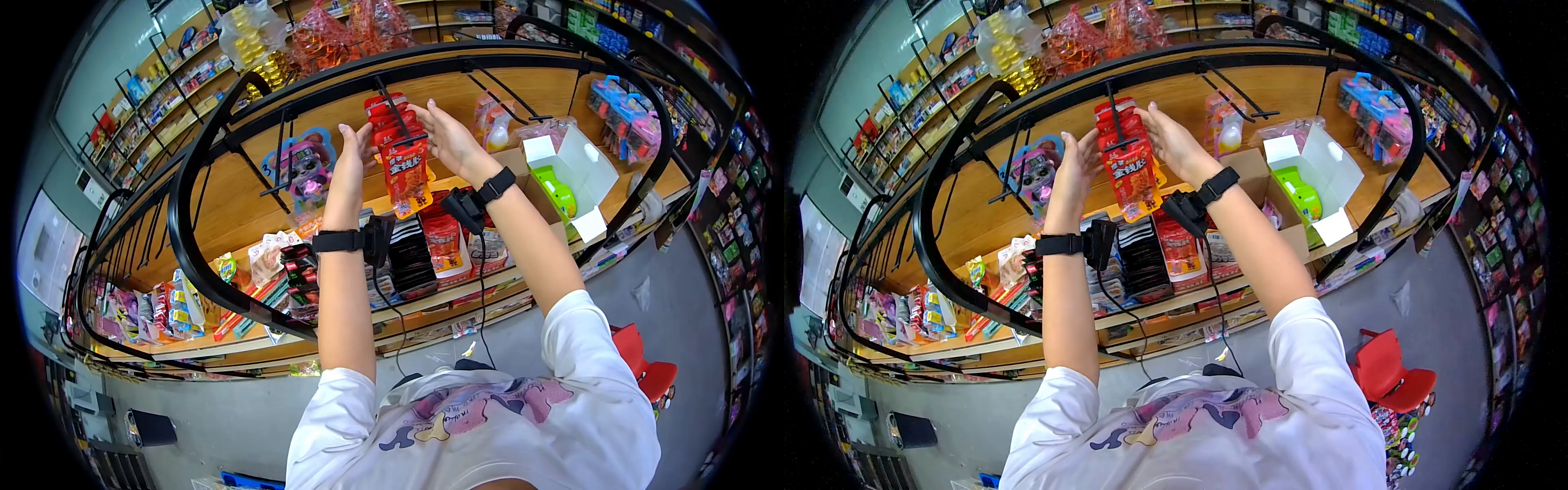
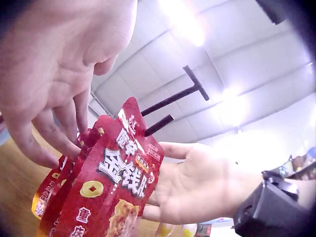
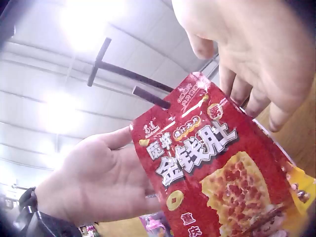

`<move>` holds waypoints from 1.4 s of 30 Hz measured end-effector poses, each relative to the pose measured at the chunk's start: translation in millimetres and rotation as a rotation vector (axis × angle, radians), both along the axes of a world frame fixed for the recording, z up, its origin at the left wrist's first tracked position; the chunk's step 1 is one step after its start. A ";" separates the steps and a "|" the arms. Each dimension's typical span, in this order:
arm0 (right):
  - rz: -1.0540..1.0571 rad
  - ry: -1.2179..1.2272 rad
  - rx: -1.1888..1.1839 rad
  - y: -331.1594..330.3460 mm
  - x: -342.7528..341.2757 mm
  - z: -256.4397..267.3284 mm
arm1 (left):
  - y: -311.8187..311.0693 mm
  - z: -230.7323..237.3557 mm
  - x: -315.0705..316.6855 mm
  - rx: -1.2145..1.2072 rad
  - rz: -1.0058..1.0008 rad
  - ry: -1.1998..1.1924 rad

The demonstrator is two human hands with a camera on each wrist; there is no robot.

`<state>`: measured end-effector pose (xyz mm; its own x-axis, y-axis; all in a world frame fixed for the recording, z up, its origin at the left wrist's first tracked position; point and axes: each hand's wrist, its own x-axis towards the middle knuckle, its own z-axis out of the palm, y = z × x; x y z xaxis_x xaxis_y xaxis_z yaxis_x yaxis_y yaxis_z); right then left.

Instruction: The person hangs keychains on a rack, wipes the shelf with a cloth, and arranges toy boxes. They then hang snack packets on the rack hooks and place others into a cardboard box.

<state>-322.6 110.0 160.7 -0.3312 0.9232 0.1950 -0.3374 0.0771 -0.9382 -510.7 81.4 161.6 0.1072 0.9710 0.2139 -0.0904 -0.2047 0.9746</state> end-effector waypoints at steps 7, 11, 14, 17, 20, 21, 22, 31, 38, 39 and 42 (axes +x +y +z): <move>-0.150 -0.077 0.083 -12.5 7.3 -6.4 | 26.4 -26.7 -10.5 0.345 0.205 0.225; -0.191 -0.144 0.193 -21.7 10.3 -16.3 | 27.9 -29.6 -11.8 0.422 0.270 0.290; -0.191 -0.120 0.236 -25.4 7.1 -30.0 | 11.7 -26.3 -6.8 0.408 0.297 0.290; -0.198 -0.132 0.197 -54.5 -0.9 -15.8 | -9.8 -22.7 3.3 0.381 0.321 0.305; -0.149 -0.045 0.255 -49.9 -7.5 -26.9 | -16.1 -24.2 5.3 0.375 0.321 0.338; -0.141 0.010 0.269 -48.2 -10.1 -30.0 | -15.3 -26.4 5.0 0.387 0.317 0.331; -0.130 0.006 0.278 -48.0 -10.1 -31.0 | -15.3 -28.2 4.6 0.398 0.315 0.324; -0.235 -0.078 0.268 -61.8 -12.4 -23.8 | -20.4 -30.6 9.2 0.485 0.438 0.303; -0.344 -0.076 0.502 -42.6 -14.1 -44.9 | -29.8 -23.8 9.7 0.480 0.378 0.322; -0.355 -0.088 0.526 -39.7 -15.1 -47.6 | -26.7 -25.8 10.0 0.501 0.401 0.331; -0.378 -0.062 0.527 -37.2 -17.0 -53.2 | -24.4 -26.3 9.8 0.489 0.436 0.381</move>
